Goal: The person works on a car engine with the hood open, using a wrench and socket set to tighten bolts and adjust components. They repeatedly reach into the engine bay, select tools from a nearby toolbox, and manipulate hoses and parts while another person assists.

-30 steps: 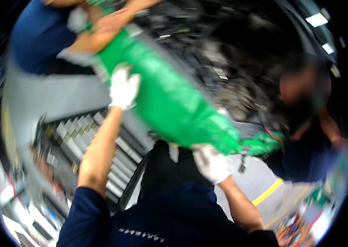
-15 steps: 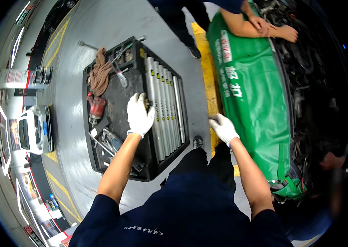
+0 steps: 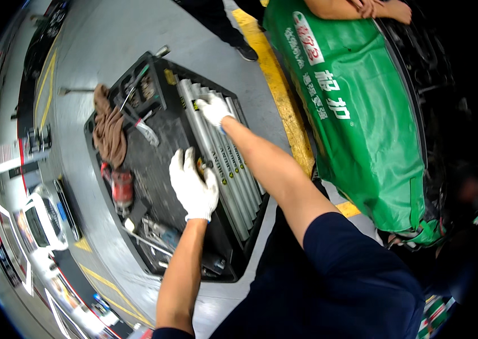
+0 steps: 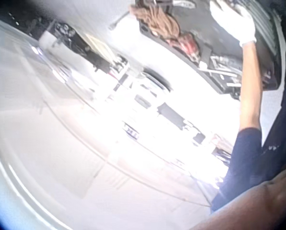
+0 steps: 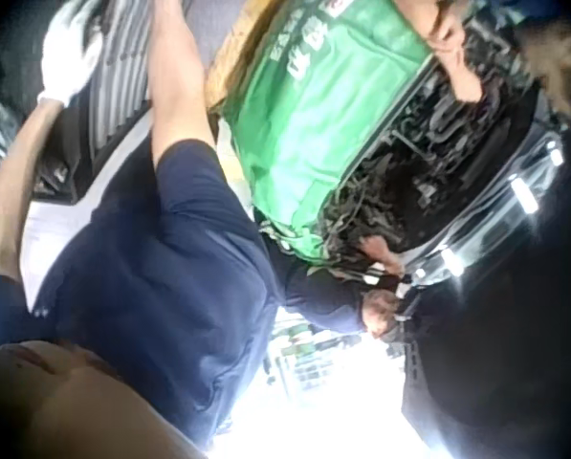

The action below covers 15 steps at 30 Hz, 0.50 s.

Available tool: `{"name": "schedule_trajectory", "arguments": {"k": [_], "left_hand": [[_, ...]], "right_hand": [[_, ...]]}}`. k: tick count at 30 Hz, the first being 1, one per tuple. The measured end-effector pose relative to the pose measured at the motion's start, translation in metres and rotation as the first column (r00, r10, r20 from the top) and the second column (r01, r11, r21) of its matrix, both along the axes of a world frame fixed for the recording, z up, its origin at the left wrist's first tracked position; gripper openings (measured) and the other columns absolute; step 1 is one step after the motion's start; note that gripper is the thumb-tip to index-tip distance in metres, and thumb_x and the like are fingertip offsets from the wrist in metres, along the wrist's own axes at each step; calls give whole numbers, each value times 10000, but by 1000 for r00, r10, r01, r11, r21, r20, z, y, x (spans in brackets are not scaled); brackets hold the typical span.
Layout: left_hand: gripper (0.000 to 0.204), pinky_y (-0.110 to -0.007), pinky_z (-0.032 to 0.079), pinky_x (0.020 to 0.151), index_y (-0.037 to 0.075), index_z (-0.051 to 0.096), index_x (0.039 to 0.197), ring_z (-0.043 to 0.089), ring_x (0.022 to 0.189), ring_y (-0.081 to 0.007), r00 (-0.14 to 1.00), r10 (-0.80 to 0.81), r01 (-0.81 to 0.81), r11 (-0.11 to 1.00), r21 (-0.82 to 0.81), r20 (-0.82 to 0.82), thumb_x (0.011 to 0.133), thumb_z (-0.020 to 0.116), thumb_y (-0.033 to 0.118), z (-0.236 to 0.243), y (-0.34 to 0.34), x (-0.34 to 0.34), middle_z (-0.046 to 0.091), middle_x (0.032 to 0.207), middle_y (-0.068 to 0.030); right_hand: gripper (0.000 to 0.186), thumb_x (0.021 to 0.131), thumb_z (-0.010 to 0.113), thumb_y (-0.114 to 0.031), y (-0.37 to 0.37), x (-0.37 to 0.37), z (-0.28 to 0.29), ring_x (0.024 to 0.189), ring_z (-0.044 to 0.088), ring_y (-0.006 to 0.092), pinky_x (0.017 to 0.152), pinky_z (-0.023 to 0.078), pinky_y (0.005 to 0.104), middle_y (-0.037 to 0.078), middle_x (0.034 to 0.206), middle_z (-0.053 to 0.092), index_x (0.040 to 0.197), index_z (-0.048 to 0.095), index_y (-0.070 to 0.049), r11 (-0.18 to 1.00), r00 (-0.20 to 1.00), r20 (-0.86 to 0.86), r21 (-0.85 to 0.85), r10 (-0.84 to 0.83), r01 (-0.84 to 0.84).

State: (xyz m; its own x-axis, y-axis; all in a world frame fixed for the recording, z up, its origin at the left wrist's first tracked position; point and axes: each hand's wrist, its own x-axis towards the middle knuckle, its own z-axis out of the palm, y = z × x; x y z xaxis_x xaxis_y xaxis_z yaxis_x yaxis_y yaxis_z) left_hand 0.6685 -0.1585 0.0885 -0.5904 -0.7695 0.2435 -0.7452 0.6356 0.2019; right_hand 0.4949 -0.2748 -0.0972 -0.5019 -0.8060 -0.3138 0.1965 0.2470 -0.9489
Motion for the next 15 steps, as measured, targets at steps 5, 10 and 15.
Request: {"name": "schedule_trajectory", "arguments": {"k": [5, 10, 15], "left_hand": [[598, -544, 361, 1221, 10, 590, 1445, 480, 1418, -474, 997, 27, -30, 999, 45, 69, 857, 670, 91, -2, 1, -3, 525, 1508, -294], [602, -528, 349, 1232, 3, 591, 1453, 465, 1436, -461, 992, 59, -65, 996, 59, 111, 860, 670, 77, -2, 0, -2, 507, 1531, -288], [598, -522, 341, 1237, -1, 587, 1462, 450, 1451, -453, 986, 95, -104, 993, 61, 138, 874, 665, 72, -2, 2, 2, 492, 1547, -283]], "right_hand": [[769, 1046, 665, -404, -44, -19, 1, 1562, 377, 349, 1236, 375, 461, 221, 1680, 408, 1641, 360, -25, 987, 924, 349, -9, 155, -162], [884, 1069, 621, -481, -38, -26, 4, 1634, 187, 379, 1240, 272, 677, 188, 1782, 154, 1708, 163, -76, 936, 779, 522, -158, 348, -313], [844, 1076, 617, -456, -34, -28, 10, 1627, 227, 356, 1263, 314, 555, 191, 1754, 259, 1695, 215, -47, 946, 832, 454, -92, 318, -311]]}}
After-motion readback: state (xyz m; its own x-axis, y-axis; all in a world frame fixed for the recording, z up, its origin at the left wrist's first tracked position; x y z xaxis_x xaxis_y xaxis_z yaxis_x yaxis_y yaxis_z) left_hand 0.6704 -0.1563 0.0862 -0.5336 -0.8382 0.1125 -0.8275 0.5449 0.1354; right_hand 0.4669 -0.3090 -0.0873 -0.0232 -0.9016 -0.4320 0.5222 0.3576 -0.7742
